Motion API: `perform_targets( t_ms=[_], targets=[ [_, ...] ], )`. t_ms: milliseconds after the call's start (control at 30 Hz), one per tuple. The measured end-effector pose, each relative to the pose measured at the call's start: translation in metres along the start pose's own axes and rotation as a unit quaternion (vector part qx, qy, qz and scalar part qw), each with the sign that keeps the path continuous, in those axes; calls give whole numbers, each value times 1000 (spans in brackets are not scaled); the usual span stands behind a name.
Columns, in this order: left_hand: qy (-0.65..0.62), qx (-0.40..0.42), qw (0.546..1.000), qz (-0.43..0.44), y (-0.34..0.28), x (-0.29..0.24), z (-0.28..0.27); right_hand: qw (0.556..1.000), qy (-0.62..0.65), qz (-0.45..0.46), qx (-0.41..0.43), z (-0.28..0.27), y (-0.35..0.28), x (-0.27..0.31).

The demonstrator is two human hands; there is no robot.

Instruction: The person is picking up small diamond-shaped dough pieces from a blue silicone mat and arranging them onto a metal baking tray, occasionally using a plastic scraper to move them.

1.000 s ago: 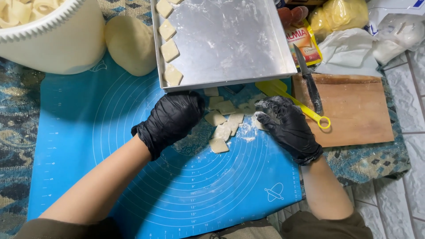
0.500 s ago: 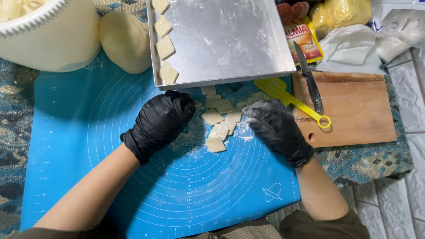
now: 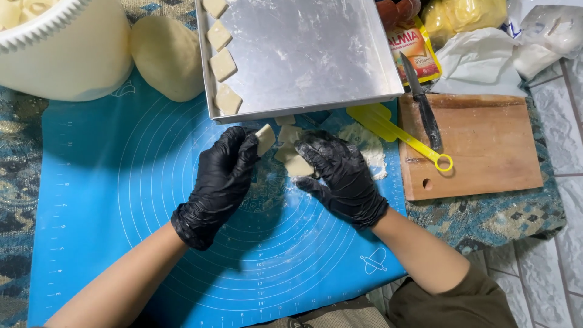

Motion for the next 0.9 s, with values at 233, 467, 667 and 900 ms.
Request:
perform_targets(
  t_ms=[233, 467, 667, 900],
  targets=[
    [-150, 69, 955, -247, -10, -50, 2, 998, 45, 15, -32, -20, 0, -1],
    [-266, 27, 907, -326, -18, -8, 48, 888, 348, 297, 34, -12, -4, -23],
    [-177, 97, 950, -236, -14, -15, 78, 728, 531, 433, -5, -10, -17, -42],
    [-73, 111, 986, -104, -1, -43, 69, 838, 313, 444, -54, -36, -25, -98]
  ],
)
Point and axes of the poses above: each hand's wrist, its own y-axis towards the middle knuckle, its own z-axis out of the palm, x = y × z, the point moved 3 cm from there along y, towards the middle knuckle, and after that the axes turned 8 degrees about -x, right-handed, at the moved point
